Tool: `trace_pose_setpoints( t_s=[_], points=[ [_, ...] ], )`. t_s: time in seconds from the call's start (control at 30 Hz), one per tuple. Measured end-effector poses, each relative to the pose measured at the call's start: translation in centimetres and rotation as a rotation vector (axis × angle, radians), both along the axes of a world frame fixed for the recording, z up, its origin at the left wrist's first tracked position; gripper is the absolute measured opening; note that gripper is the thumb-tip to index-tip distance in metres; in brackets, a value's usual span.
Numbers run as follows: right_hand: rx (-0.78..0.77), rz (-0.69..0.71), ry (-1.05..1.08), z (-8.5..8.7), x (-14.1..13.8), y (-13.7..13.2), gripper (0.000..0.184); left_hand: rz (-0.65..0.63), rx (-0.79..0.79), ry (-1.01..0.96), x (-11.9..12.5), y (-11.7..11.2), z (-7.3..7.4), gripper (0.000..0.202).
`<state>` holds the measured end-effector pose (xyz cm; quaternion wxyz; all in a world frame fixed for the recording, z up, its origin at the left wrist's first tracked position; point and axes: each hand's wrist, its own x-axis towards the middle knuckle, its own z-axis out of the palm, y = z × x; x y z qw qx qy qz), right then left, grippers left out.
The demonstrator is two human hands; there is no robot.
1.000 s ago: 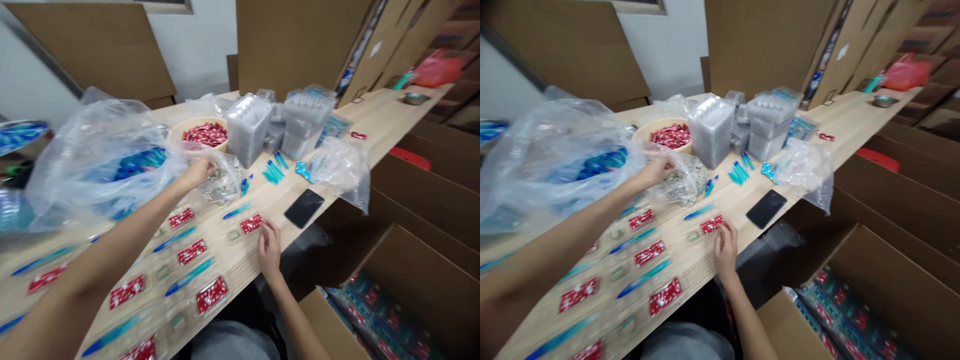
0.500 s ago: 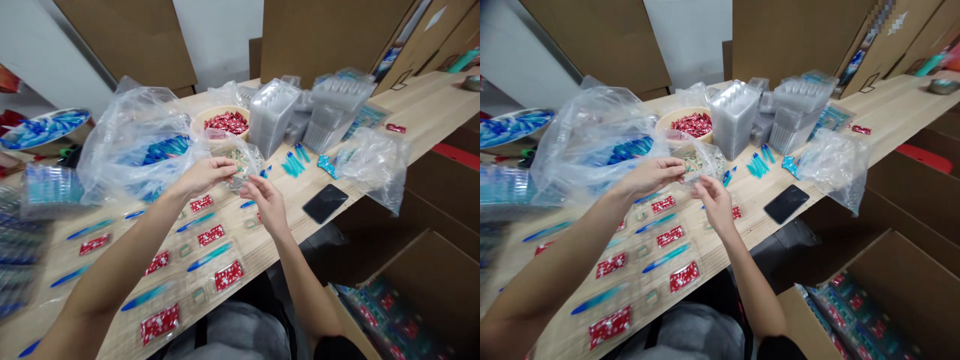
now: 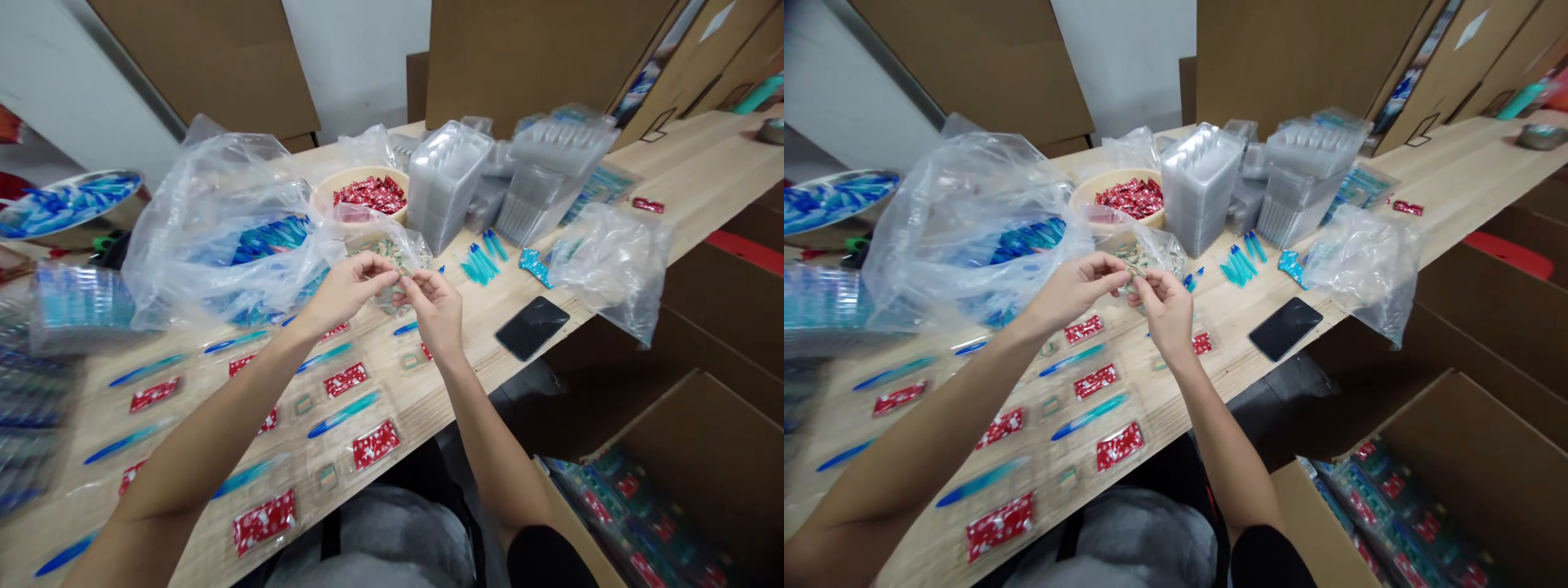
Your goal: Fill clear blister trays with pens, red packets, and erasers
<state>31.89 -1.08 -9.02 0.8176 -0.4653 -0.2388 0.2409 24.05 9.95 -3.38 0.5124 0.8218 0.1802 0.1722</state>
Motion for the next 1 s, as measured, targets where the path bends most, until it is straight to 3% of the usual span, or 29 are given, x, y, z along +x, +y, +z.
trace_pose_setpoints(
  t_s=[0.1,0.23,0.43,0.57,0.73,0.83,1.0],
  points=[
    [-0.020,-0.007,0.017,-0.3,0.3,0.0,0.025,0.037,0.057,0.010,0.0,0.0,0.3,0.012],
    [-0.038,-0.047,-0.023,-0.7,0.3,0.3,0.028,0.060,0.011,-0.034,0.2,-0.4,0.2,0.009],
    [-0.021,0.030,-0.115,-1.0,0.3,0.4,0.021,0.085,0.055,-0.096,0.7,-0.6,-0.4,0.006],
    [-0.022,0.025,-0.094,-1.0,0.6,0.0,0.017,0.082,0.157,-0.059,0.7,-0.4,-0.1,0.004],
    [-0.043,-0.040,-0.070,-0.6,0.5,-0.3,0.016,0.056,0.080,0.078,0.7,-0.5,0.4,0.009],
    [-0.039,-0.037,-0.102,-0.4,0.3,-0.1,0.020,0.077,0.118,0.107,0.6,-0.6,0.6,0.007],
    [-0.022,-0.125,-0.056,-1.0,1.1,0.2,0.021,0.024,0.282,0.148,2.2,2.0,0.3,0.014]
  ],
)
